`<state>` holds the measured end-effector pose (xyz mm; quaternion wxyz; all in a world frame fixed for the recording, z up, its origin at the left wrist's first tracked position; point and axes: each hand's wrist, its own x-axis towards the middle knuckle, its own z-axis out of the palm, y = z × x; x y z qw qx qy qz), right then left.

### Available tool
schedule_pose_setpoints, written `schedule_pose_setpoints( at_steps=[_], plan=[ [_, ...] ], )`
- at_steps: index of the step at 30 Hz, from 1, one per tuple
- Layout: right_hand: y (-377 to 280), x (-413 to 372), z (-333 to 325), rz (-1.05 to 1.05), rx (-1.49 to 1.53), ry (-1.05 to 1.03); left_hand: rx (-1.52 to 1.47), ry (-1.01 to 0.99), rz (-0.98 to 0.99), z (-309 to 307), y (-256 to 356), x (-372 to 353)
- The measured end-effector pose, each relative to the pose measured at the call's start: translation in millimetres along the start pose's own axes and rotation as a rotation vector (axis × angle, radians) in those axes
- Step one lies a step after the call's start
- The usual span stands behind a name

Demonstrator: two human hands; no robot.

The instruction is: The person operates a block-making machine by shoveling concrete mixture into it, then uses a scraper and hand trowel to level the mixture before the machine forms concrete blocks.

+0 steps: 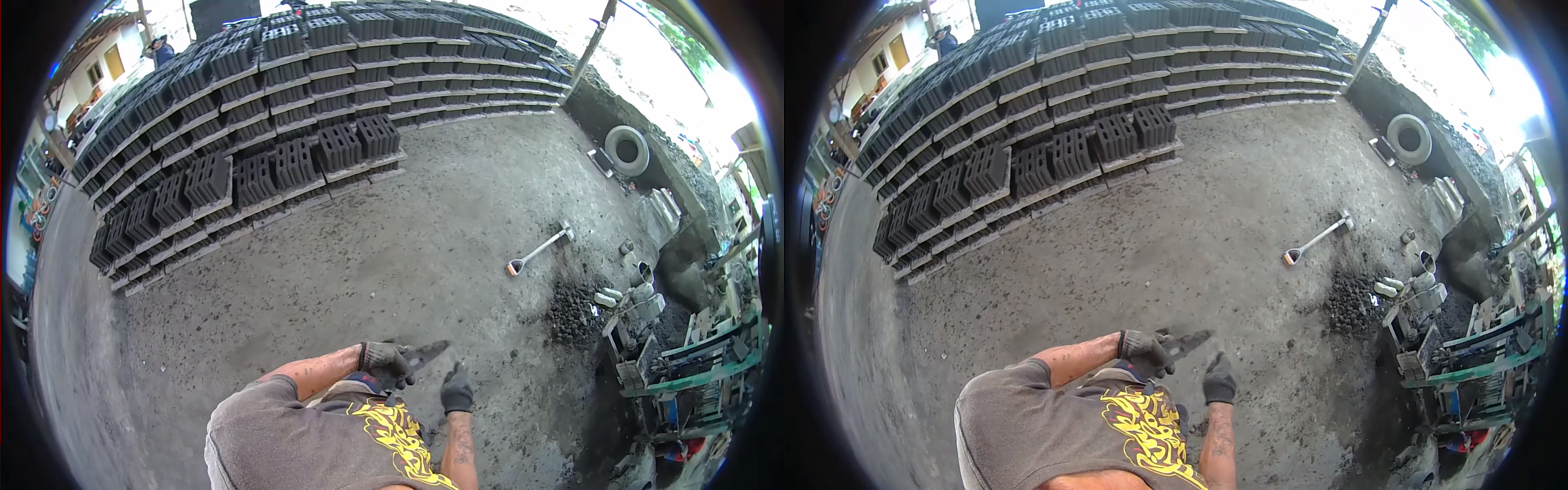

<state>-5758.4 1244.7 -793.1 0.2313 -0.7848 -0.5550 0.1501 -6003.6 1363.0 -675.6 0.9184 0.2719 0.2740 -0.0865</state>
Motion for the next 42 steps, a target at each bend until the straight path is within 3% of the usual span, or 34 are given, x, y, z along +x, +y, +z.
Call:
schedule_pose_setpoints(
  at_steps=[2, 4, 5, 7, 8, 10, 12, 13, 14, 16, 18, 20, 24, 28, 31, 33, 34, 35, 36, 38, 40, 42],
  plan=[
    [38.2, 19.3, -7.2, 0.132, -0.035, -0.085, 0.09, -0.002, 0.008, 22.5, 38.0, -9.2],
    [64.9, 36.8, -12.9, 0.288, -0.12, -0.222, 0.193, 0.01, 0.088, 12.3, 60.2, 16.3],
    [61.1, 44.9, -21.9, 0.297, -0.124, -0.219, 0.084, 0.014, 0.024, -20.7, 57.6, 51.7],
    [27.4, 47.6, -60.1, 0.409, 0.23, -0.01, -0.066, -0.019, 0.102, -31.2, 84.3, 60.5],
    [14.8, 53.0, -73.1, 0.425, 0.225, 0.0, -0.221, -0.043, 0.196, -33.8, 98.8, 66.1],
    [-5.4, 66.9, -88.3, 0.299, 0.487, 0.041, -0.221, -0.02, 0.195, -37.4, 134.3, 66.5],
    [-16.4, 87.4, -85.8, 0.313, 0.587, 0.098, 0.27, 0.304, 0.197, -44.0, 164.6, 70.0],
    [-20.9, 97.3, -86.3, 0.252, 0.645, 0.121, 0.477, 0.389, 0.208, -58.3, 167.8, 82.5],
    [-29.1, 106.7, -87.9, 0.192, 0.705, 0.145, 0.475, 0.389, 0.197, -62.8, 171.8, 86.4],
    [-42.3, 125.9, -90.5, 0.192, 0.783, 0.032, 1.218, 0.667, 0.578, -66.9, 180.5, 94.0],
    [-51.1, 148.1, -98.6, 0.173, 0.86, -0.056, 1.338, 0.691, 0.519, -60.6, 197.9, 97.7],
    [-57.5, 161.3, -110.4, 0.149, 0.587, -0.319, 1.48, 0.812, 0.663, -62.5, 200.0, 113.3],
    [-36.9, 182.0, -126.2, 0.221, 0.546, -0.322, 1.573, 0.762, 0.57, -50.9, 225.5, 143.0],
    [59.4, 187.4, -93.9, 0.284, 0.702, -0.236, 1.673, 0.736, 0.557, -40.8, 243.1, 187.3],
    [111.7, 206.0, -105.1, 0.509, 0.501, -0.168, 1.715, 0.69, 0.571, -20.5, 255.0, 217.4],
    [156.8, 209.7, -114.5, 0.515, 0.403, -0.174, 1.5, 0.621, 0.833, -8.1, 260.9, 241.5],
    [179.3, 210.4, -115.4, 0.533, 0.312, -0.178, 1.5, 0.627, 0.831, -1.5, 268.1, 253.8],
    [197.0, 209.4, -117.3, 0.416, 0.13, -0.079, 1.535, 0.588, 0.85, 7.5, 278.7, 264.9],
    [193.6, 214.6, -138.4, 0.422, 0.131, -0.088, 1.57, 0.546, 0.867, 18.0, 288.1, 276.1],
    [158.5, 239.1, -195.4, 0.624, 0.153, -0.19, 1.524, 0.513, 0.887, 45.0, 296.5, 296.6],
    [196.8, 246.8, -184.8, 0.542, 0.116, -0.107, 1.636, 0.395, 0.743, 64.3, 301.0, 326.8],
    [213.1, 257.2, -192.5, 0.357, 0.071, 0.158, 1.653, 0.318, 0.72, 86.0, 303.4, 356.4]
  ],
)
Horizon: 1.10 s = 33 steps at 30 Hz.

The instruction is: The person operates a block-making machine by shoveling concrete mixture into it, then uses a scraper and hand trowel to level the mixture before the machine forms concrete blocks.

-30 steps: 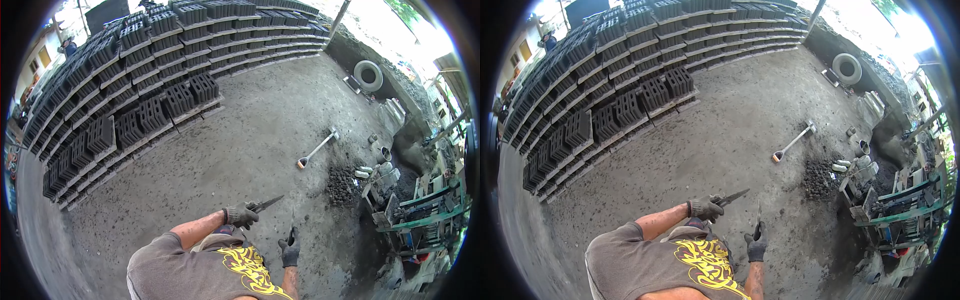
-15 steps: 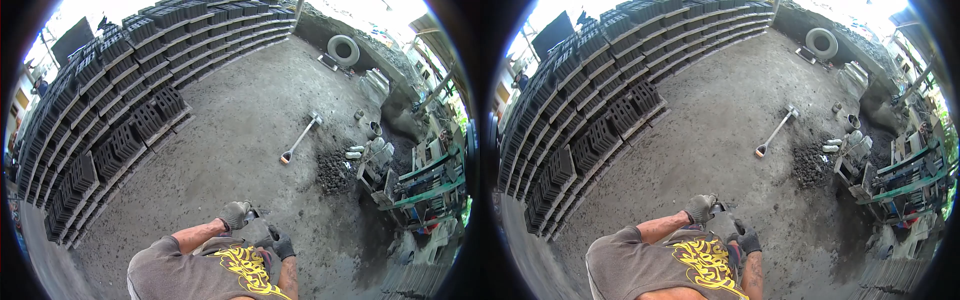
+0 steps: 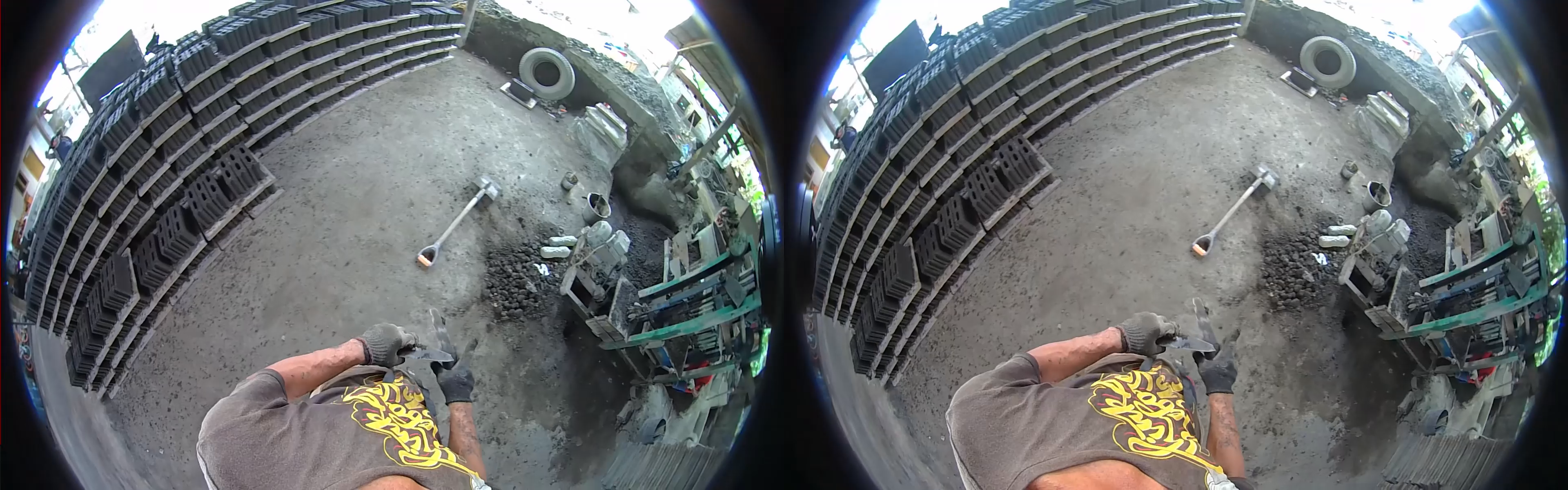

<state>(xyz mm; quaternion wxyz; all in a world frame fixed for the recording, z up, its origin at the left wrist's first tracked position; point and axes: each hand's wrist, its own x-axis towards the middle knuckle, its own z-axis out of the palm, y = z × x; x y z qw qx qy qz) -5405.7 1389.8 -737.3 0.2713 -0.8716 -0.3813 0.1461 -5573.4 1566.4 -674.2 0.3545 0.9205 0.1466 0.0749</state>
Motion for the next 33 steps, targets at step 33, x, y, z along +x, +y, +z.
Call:
schedule_pose_setpoints(
  at_steps=[33],
  plan=[
    [126.6, 283.6, -160.9, 0.24, -0.146, -0.082, -0.032, -0.04, 0.169, 60.1, -18.6, 397.5]
  ],
)
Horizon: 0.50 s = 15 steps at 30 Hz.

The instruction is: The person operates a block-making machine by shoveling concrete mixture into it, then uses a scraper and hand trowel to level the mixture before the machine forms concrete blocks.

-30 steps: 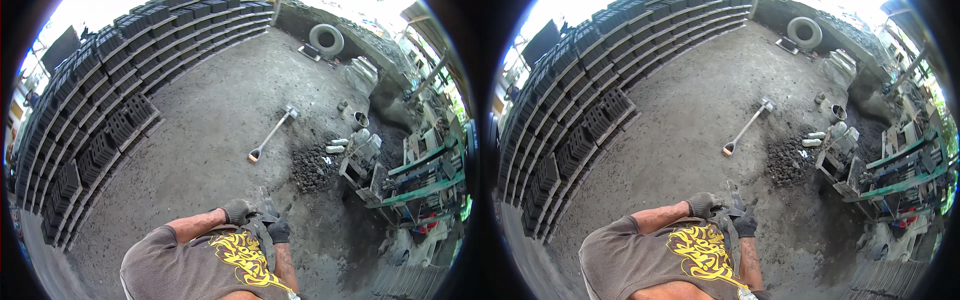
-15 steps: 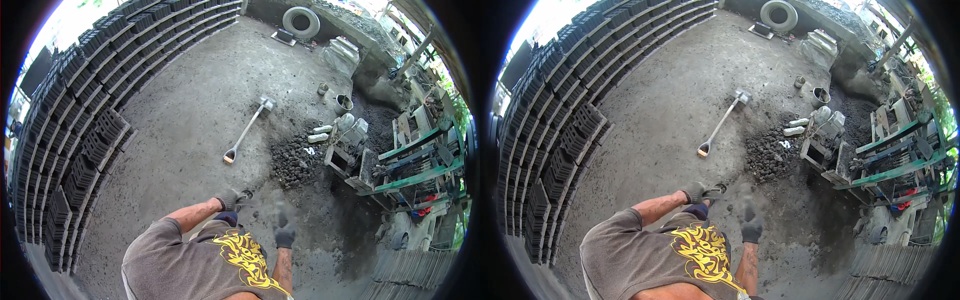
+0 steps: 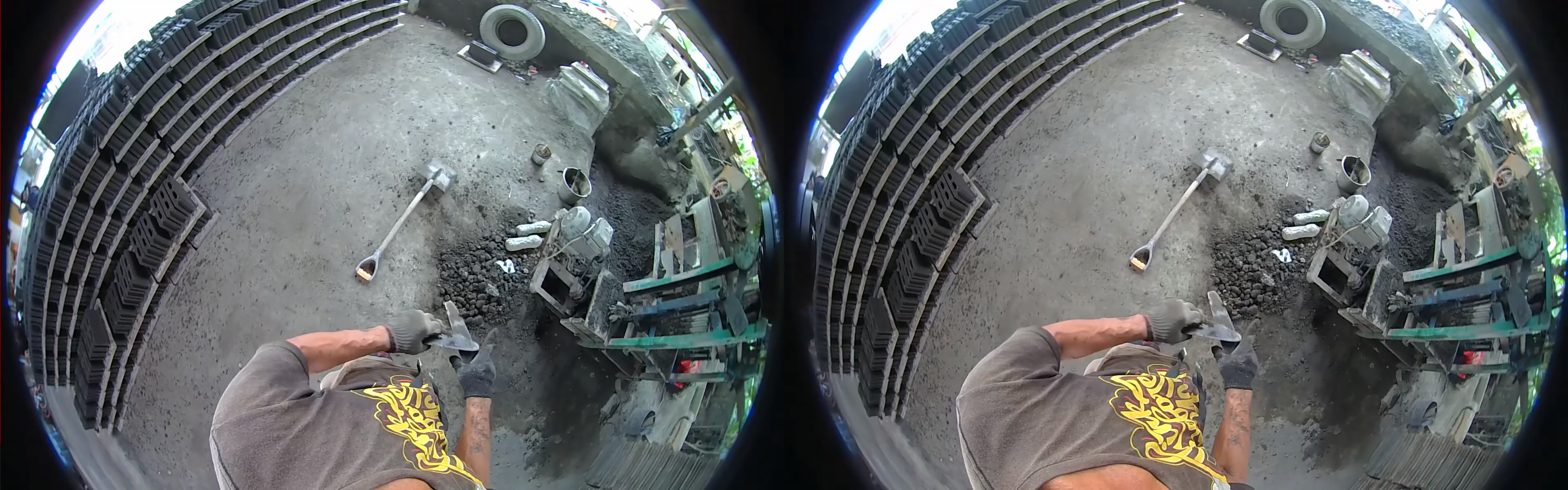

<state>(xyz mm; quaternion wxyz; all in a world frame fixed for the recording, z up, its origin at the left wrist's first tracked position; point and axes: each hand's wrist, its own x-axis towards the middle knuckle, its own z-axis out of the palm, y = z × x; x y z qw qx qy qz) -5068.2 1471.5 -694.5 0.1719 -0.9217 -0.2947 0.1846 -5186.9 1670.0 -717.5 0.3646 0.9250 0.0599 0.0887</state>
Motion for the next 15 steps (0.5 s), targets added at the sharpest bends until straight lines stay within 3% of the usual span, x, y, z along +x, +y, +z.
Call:
schedule_pose_setpoints(
  at_steps=[1, 7, 9, 12, 14, 15],
  plan=[
    [4.4, 6.3, 2.6, -0.132, 0.039, 0.102, 0.032, -0.067, 0.045, 6.6, -1.6, 9.5],
    [47.9, 27.2, -12.4, -0.079, 0.105, -0.021, 0.122, -0.134, -0.031, 36.5, -30.8, 37.6],
    [61.7, 25.4, -26.7, -0.034, 0.127, -0.094, 0.183, -0.194, -0.258, 50.8, -43.2, 44.8],
    [100.6, 29.6, -40.0, -0.008, 0.172, -0.082, 0.343, -0.298, -0.399, 66.1, -60.9, 55.5],
    [145.9, 40.7, -45.5, 0.003, 0.44, 0.164, 0.324, -0.224, -0.477, 70.0, -33.8, 59.0],
    [164.7, 47.1, -55.1, -0.007, 0.443, 0.157, 0.317, -0.162, -0.544, 70.3, -19.8, 60.8]
  ],
)
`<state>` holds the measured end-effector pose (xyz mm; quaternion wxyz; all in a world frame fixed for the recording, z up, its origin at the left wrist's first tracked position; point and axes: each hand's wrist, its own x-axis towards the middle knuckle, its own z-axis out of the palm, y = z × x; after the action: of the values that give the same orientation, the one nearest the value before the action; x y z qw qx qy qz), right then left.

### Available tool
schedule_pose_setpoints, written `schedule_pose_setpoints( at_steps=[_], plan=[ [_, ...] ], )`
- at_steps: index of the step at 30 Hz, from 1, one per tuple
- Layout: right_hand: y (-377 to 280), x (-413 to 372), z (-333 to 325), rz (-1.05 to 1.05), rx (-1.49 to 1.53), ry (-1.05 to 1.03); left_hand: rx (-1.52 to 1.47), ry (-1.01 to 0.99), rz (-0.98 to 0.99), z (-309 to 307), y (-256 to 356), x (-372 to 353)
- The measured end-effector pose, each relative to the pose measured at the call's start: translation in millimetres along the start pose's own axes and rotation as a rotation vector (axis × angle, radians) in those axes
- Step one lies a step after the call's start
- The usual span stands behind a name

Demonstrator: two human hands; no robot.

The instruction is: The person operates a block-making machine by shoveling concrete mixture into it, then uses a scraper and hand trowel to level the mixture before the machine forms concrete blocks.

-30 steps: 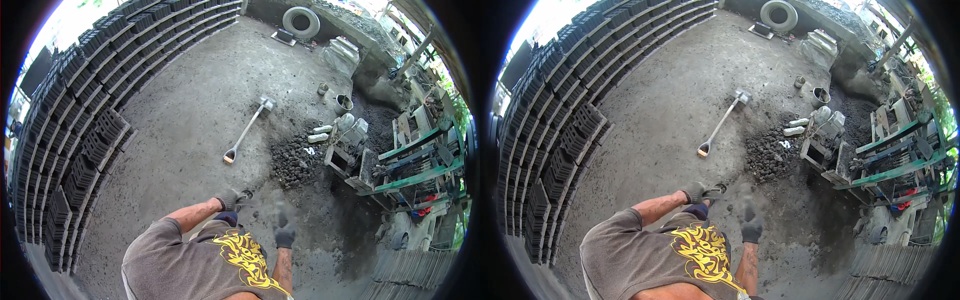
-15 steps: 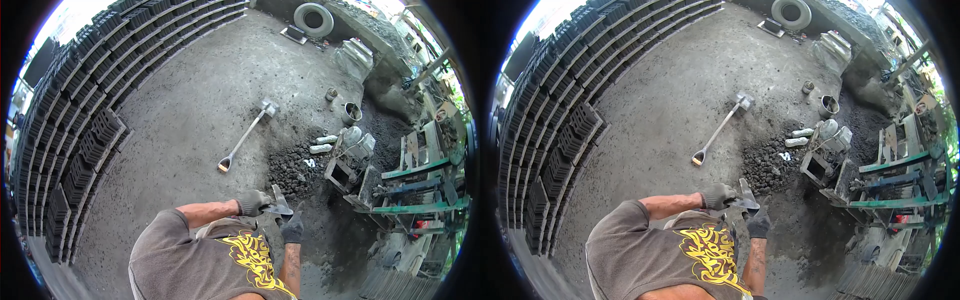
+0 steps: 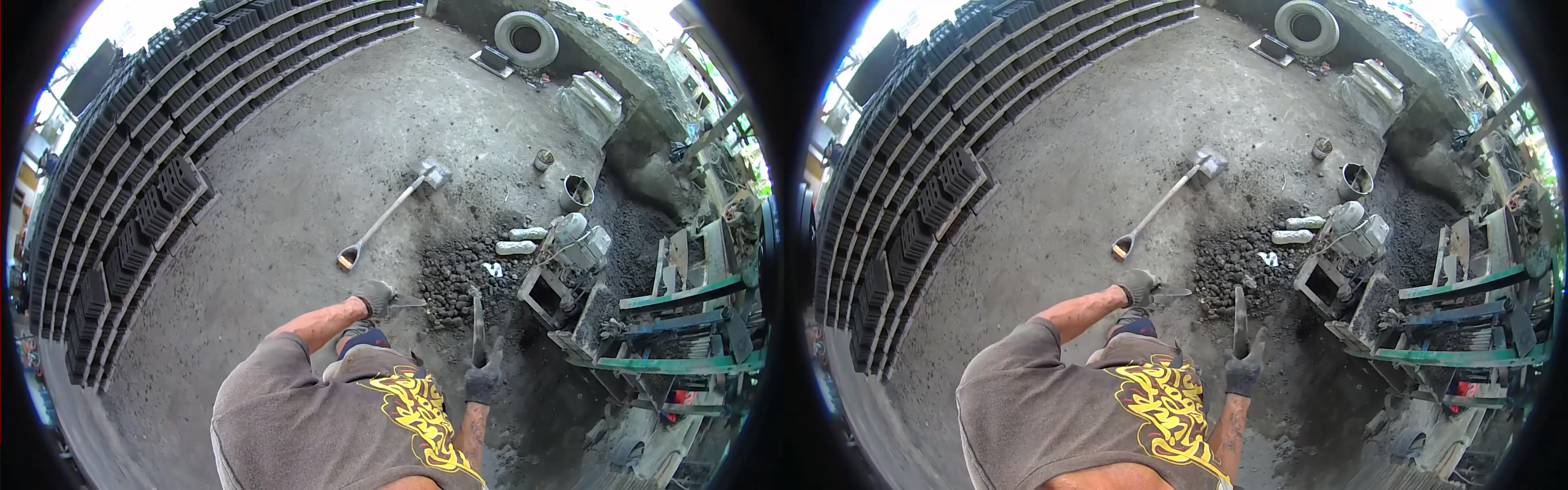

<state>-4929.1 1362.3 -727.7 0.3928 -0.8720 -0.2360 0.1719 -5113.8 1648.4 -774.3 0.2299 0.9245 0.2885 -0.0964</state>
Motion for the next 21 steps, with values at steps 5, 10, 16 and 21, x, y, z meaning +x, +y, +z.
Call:
schedule_pose_setpoints(
  at_steps=[5, 10, 16, 21],
  plan=[
    [33.7, 36.1, -55.5, -0.305, -0.033, -0.385, -0.091, 0.168, 0.035, 27.6, 86.2, -3.1],
    [32.4, 36.0, -56.3, -0.238, -0.032, -0.716, -0.078, 0.258, 0.023, 33.3, 156.6, -6.8],
    [103.8, 92.3, -26.6, -0.287, 0.053, -0.433, -0.011, 0.428, 0.036, 23.7, 162.4, -19.3],
    [132.2, 130.3, -68.5, 0.081, 0.249, -0.49, -0.327, 0.644, -0.07, -0.2, 160.0, -9.3]
  ],
)
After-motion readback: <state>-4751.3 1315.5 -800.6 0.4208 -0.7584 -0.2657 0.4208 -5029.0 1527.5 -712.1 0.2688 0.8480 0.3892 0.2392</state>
